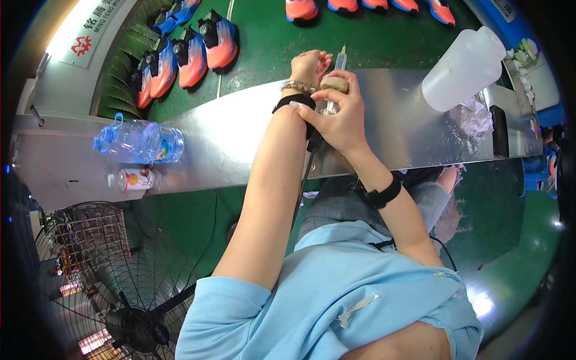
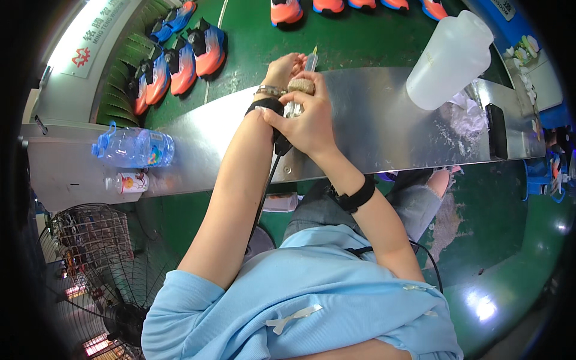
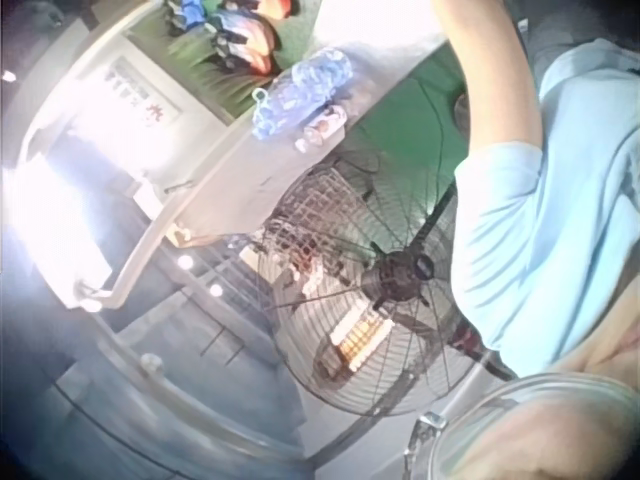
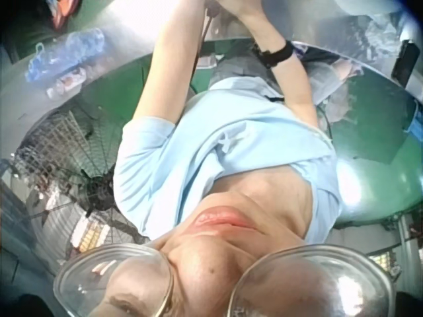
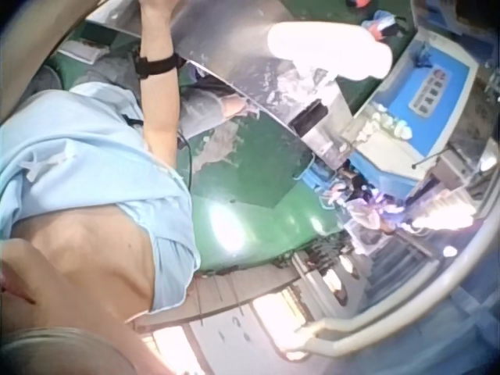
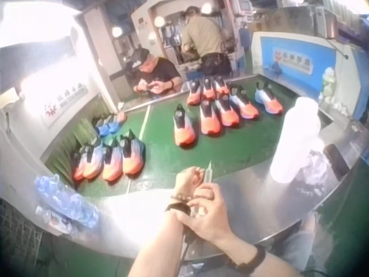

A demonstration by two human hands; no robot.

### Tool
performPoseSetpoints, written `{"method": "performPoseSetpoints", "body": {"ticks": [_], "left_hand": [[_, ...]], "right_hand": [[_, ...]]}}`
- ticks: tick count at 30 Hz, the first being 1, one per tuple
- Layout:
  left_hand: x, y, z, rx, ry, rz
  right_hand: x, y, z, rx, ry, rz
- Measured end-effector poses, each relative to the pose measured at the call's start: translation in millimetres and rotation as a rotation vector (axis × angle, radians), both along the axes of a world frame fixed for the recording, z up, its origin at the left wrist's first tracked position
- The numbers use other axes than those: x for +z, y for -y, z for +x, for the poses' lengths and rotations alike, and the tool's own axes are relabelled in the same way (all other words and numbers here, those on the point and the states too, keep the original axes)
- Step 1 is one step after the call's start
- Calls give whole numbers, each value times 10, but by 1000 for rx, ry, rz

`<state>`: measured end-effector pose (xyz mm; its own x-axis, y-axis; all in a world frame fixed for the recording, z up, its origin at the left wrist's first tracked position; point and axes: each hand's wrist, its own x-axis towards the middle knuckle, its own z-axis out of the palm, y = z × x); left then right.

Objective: Applying glue or solvent to the edges of shoe soles using a syringe and a sponge on an assembly line.

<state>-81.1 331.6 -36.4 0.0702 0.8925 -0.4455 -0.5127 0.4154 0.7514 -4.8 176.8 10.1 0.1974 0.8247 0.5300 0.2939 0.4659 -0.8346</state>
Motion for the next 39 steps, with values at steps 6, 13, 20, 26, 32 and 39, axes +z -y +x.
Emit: {"method": "performPoseSetpoints", "body": {"ticks": [6,13,20,26,32,39], "left_hand": [[189,176,138,37,-317,100],[108,151,176,79,-351,139],[-55,90,227,142,-380,203],[7,99,181,13,-164,218],[462,247,394,-28,-355,500],[581,414,429,-75,-1486,1040]], "right_hand": [[108,114,64,22,113,78],[139,184,79,80,192,160],[88,224,131,119,176,136],[64,240,160,206,283,261],[145,261,208,252,215,399],[134,318,276,261,258,445]]}}
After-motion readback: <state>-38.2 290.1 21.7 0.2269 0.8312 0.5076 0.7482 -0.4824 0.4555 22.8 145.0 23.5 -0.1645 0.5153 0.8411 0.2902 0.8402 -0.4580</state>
